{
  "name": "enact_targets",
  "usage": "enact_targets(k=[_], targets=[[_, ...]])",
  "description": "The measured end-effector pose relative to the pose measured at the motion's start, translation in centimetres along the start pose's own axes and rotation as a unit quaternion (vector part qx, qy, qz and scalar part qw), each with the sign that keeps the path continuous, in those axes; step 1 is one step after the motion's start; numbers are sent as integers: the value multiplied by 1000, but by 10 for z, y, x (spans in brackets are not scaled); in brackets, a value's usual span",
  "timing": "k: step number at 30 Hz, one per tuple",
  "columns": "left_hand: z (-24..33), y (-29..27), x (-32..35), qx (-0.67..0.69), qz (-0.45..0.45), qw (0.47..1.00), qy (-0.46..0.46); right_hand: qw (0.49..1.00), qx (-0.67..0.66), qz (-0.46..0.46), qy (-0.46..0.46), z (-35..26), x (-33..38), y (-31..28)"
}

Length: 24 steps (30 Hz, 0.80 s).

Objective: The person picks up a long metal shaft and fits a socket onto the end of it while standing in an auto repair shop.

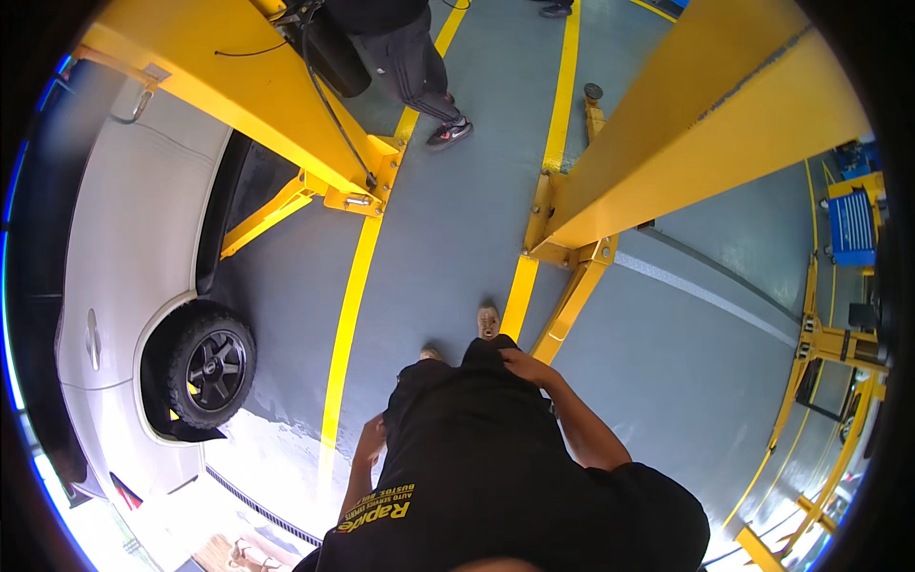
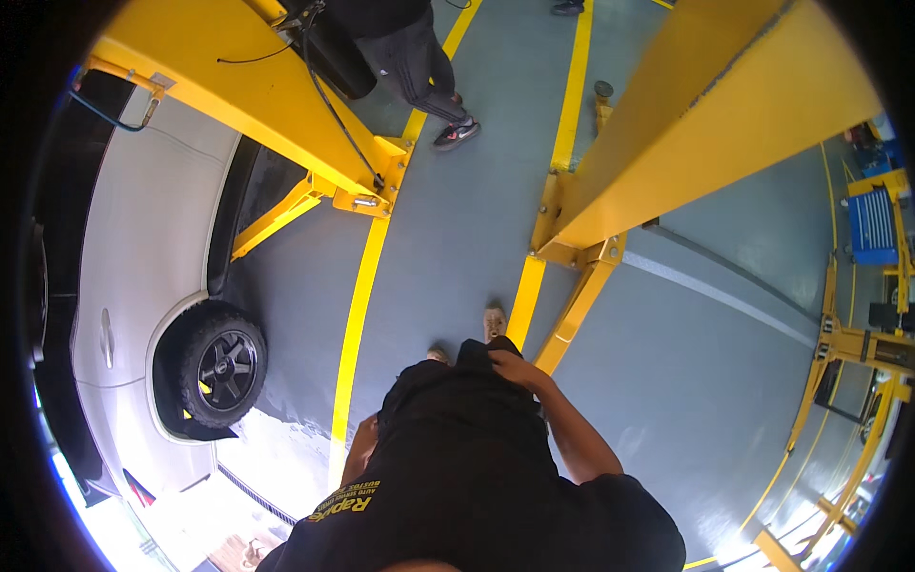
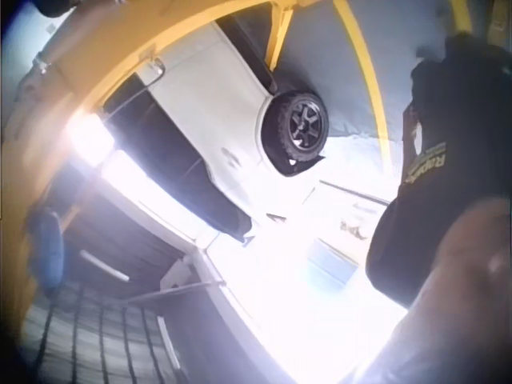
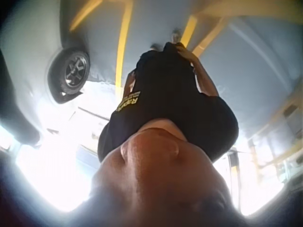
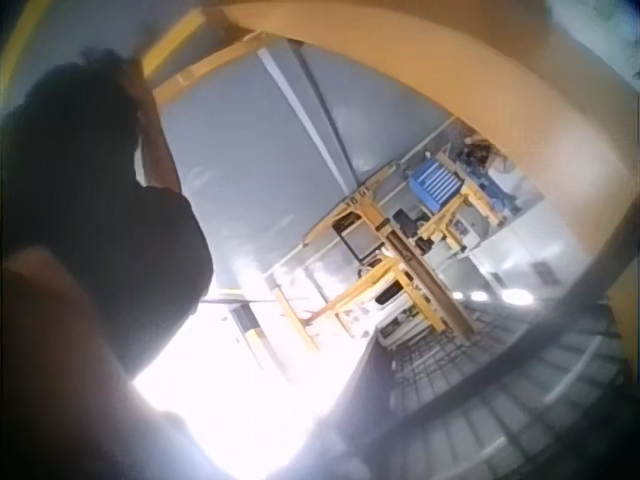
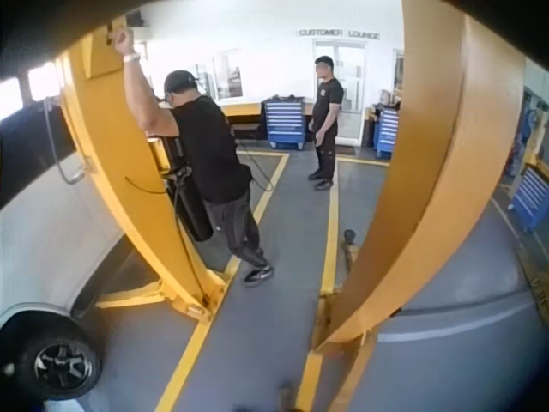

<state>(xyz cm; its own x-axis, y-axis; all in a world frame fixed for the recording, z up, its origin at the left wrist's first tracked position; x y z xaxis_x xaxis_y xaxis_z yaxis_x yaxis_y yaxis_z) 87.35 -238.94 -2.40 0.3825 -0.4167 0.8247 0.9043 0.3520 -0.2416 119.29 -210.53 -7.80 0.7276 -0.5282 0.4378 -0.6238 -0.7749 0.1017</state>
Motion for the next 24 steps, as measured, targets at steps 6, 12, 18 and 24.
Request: enact_targets(k=[6,12,18,24], targets=[[1,50,-15,197,-11,976,97,982,162,-98,4,37,-26,-27],[42,75,-46,135,-23,985,102,966,228,-115,-50,94,-71,-32],[109,102,-100,103,-36,985,130,908,395,-53,-130,81,-86,-33],[111,97,-130,104,-59,987,111,904,424,46,-29,24,-68,-45]])
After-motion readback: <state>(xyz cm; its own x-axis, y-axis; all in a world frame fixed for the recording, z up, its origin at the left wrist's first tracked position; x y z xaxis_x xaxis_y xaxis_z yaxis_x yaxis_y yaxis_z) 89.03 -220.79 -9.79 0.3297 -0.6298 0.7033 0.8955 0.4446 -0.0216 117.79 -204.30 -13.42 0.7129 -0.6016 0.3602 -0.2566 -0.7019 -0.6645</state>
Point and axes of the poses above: each hand's wrist, its own x-axis away from the middle knuckle, its own y-axis out of the palm, z = x × y, the point moved 2 cm from there along -x, towards the middle knuckle, and after that the axes turned 9 degrees about z, right-handed, at the moved point
